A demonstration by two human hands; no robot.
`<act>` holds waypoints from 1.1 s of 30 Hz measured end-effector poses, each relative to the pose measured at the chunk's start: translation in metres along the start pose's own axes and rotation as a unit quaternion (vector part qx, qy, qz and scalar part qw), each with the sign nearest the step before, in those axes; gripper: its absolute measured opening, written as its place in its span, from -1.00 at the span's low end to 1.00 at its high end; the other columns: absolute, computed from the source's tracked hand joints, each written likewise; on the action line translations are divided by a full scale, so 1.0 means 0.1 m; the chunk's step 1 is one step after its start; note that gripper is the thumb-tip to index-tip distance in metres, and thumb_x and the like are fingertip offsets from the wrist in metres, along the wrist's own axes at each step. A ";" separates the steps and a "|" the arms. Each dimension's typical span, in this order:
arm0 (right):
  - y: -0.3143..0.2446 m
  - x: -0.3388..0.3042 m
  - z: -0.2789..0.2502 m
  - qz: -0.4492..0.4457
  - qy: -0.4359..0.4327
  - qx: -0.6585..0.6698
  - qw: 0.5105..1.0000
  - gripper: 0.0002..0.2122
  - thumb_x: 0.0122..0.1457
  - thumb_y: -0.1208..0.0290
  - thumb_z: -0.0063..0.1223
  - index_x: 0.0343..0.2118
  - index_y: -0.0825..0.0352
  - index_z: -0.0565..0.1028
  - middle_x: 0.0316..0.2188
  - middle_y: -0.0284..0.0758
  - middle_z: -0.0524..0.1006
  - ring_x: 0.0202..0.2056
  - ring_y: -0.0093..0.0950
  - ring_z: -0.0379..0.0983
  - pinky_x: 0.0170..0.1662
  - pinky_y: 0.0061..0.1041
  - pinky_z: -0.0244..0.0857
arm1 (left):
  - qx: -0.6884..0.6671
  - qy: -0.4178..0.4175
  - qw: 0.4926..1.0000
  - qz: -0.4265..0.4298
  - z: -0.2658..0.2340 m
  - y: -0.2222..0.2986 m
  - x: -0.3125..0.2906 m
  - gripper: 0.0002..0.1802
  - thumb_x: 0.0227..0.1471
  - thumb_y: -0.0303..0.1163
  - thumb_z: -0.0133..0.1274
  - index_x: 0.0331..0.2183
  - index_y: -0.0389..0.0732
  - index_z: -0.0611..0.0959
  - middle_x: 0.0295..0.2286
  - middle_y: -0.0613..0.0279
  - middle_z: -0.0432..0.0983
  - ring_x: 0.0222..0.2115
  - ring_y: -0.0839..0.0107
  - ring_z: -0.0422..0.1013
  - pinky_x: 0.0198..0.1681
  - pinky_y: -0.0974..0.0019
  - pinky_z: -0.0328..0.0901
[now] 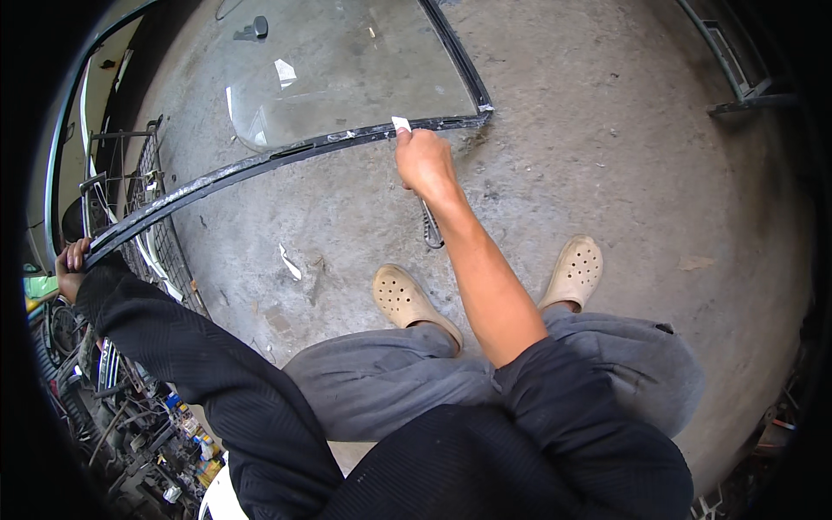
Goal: The person scrapes old sealant from the perimeter of a car windshield using a metal scraper. They work along the edges of the glass, removing residue and debris from the frame.
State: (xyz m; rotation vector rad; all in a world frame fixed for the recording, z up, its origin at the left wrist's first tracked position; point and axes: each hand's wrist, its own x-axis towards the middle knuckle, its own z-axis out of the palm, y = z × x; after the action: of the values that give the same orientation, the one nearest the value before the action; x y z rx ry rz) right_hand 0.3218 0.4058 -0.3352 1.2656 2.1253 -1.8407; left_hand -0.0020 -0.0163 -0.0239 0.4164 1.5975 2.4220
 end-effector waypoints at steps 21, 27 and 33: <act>-0.07 0.01 -0.06 0.004 -0.040 -0.038 0.998 -0.60 0.21 0.17 -0.21 -0.30 0.48 0.53 -0.26 0.09 0.49 -0.17 -0.02 0.43 -0.09 -0.17 0.30 | 0.002 0.007 0.999 -0.053 0.00 0.02 0.01 -0.71 -0.13 -0.48 -0.14 -0.70 -0.07 0.13 -0.72 0.33 0.07 -0.60 0.45 0.09 -0.22 0.34 0.17; -0.14 -0.08 -0.11 -0.008 -0.014 -0.051 0.999 -0.59 0.23 0.16 -0.22 -0.31 0.47 0.53 -0.34 0.03 0.53 -0.29 -0.06 0.50 -0.23 -0.21 0.38 | -0.042 -0.114 0.991 -0.064 -0.17 0.09 0.08 -0.74 -0.11 -0.52 -0.18 -0.68 -0.09 0.13 -0.72 0.32 0.05 -0.59 0.42 0.09 -0.20 0.33 0.18; -0.15 -0.06 -0.12 -0.013 0.006 -0.059 0.998 -0.58 0.24 0.16 -0.24 -0.36 0.46 0.55 -0.39 0.01 0.55 -0.33 -0.13 0.52 -0.25 -0.22 0.40 | 0.020 -0.005 1.000 0.004 -0.09 0.08 0.04 -0.75 -0.10 -0.55 -0.22 -0.68 -0.10 0.14 -0.70 0.32 0.05 -0.60 0.45 0.07 -0.23 0.36 0.15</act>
State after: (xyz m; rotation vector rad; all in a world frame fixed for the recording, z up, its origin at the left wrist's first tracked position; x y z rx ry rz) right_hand 0.3221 0.4130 -0.3170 1.2311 2.2310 -1.6928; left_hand -0.0091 -0.0254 -0.0196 0.4427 1.6456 2.3940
